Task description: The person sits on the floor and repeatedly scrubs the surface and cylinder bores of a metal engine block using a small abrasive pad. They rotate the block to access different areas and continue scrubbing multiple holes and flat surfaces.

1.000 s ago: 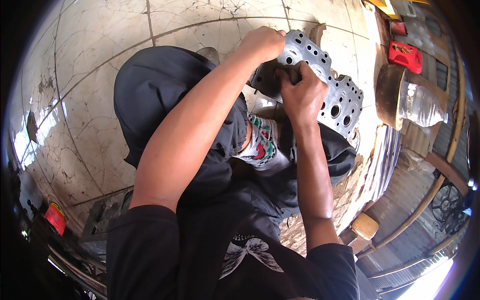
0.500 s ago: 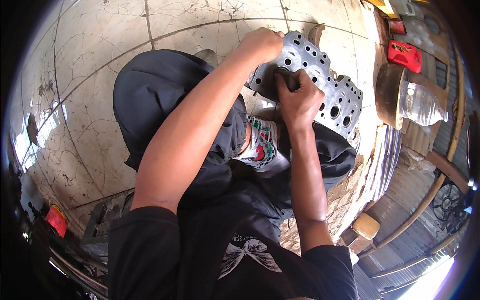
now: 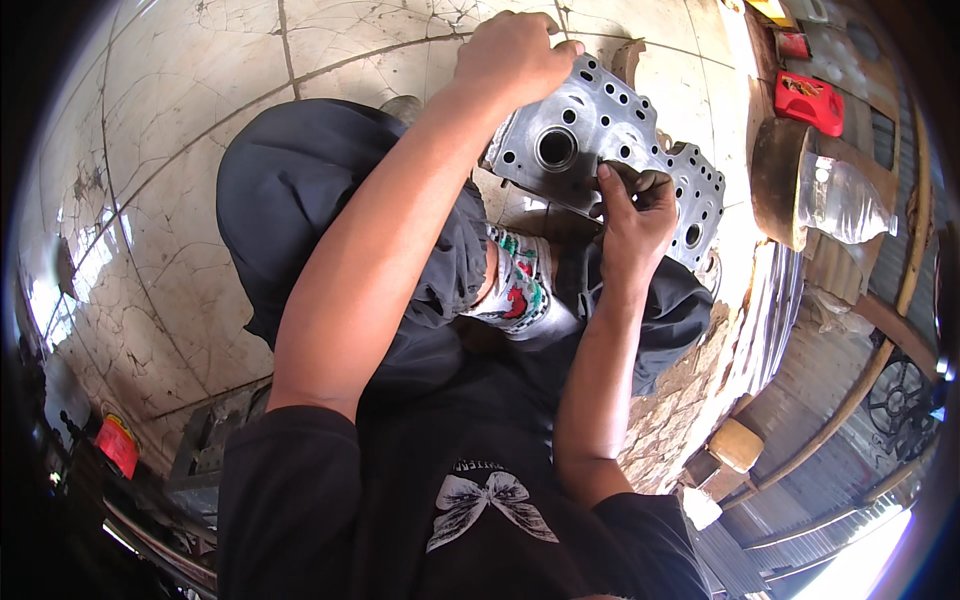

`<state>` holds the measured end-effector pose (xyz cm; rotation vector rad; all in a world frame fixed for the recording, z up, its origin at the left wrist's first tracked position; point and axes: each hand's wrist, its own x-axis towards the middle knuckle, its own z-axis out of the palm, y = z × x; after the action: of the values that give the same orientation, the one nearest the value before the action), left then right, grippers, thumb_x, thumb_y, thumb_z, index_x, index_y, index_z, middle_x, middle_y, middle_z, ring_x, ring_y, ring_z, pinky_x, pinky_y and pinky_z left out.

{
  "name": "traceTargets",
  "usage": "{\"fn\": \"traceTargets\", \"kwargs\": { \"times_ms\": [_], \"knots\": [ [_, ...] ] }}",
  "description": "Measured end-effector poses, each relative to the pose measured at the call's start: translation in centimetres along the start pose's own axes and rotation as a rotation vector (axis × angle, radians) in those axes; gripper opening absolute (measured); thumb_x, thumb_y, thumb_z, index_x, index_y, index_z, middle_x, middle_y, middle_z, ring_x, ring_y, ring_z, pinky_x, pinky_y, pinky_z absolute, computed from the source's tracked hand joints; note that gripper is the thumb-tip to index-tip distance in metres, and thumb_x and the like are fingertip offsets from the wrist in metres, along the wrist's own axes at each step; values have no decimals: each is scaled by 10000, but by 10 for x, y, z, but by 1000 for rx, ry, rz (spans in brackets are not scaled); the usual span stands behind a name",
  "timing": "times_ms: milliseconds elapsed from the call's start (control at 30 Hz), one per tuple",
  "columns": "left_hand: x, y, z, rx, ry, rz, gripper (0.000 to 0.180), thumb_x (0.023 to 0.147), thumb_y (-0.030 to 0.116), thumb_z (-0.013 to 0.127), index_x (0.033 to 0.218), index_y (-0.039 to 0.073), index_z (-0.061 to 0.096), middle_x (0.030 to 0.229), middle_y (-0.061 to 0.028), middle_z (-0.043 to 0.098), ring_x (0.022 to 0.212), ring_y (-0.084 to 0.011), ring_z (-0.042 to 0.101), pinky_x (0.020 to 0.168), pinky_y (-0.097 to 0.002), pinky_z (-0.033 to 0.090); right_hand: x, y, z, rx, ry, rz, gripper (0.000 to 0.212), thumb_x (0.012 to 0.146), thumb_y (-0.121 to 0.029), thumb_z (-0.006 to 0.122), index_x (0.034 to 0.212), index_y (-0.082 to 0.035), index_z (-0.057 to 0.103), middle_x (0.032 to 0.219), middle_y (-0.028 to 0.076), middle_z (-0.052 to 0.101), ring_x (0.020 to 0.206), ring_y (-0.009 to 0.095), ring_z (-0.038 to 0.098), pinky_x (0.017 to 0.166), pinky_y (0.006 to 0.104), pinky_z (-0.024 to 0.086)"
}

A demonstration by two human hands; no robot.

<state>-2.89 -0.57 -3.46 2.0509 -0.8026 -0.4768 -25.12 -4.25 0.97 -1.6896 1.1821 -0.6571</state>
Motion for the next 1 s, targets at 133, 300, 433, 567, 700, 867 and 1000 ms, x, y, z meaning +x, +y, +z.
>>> {"fn": "traceTargets", "kwargs": {
  "times_ms": [133,300,433,567,700,867,1000],
  "knots": [
    [-4,-1,-6,171,-210,-61,589,1001,577,636,1187,37,777,1200,-214,767,1174,-431,716,984,-548,571,-7,4,-2,-228,88,-101,328,842,-81,893,955,6,597,855,108,759,777,121,698,715,283,559],
    [-7,3,-6,195,-322,-157,616,1034,605,569,1225,54,767,1258,-199,753,1233,-392,699,999,-571,550,-14,-7,16,-430,138,-163,356,825,-144,891,1030,0,638,955,181,808,906,297,809,831,383,608],
    [-8,3,-11,158,-287,-179,628,1047,611,532,1298,73,738,1296,-192,740,1246,-380,694,1007,-583,539,-11,-14,31,-610,147,-250,397,807,-214,919,1017,6,665,933,162,808,868,285,806,835,377,602],
    [-9,7,-11,153,-298,-197,610,1061,590,513,1313,80,734,1319,-180,732,1254,-389,688,1012,-581,535,-7,-10,41,-627,197,-242,392,787,-220,923,988,-1,668,907,164,803,846,299,803,814,387,602],
    [-7,4,-10,131,-359,-234,583,1085,549,483,1309,75,737,1330,-188,725,1258,-397,685,1013,-591,534,0,-12,46,-671,231,-278,353,798,-189,908,965,-8,655,870,160,793,817,299,803,784,389,609],
    [-5,2,-2,119,-446,-274,566,1101,519,466,1325,70,729,1350,-199,715,1272,-397,679,1027,-610,528,14,-15,44,-678,111,-346,363,793,-210,919,954,-23,653,856,127,785,789,275,798,754,384,607],
    [-8,6,-8,117,-453,-283,566,1107,510,464,1328,60,726,1363,-198,709,1275,-404,677,1039,-598,528,7,-7,34,-727,75,-363,346,805,-219,912,959,-40,660,867,116,783,789,280,797,748,389,607]
  ]
}}
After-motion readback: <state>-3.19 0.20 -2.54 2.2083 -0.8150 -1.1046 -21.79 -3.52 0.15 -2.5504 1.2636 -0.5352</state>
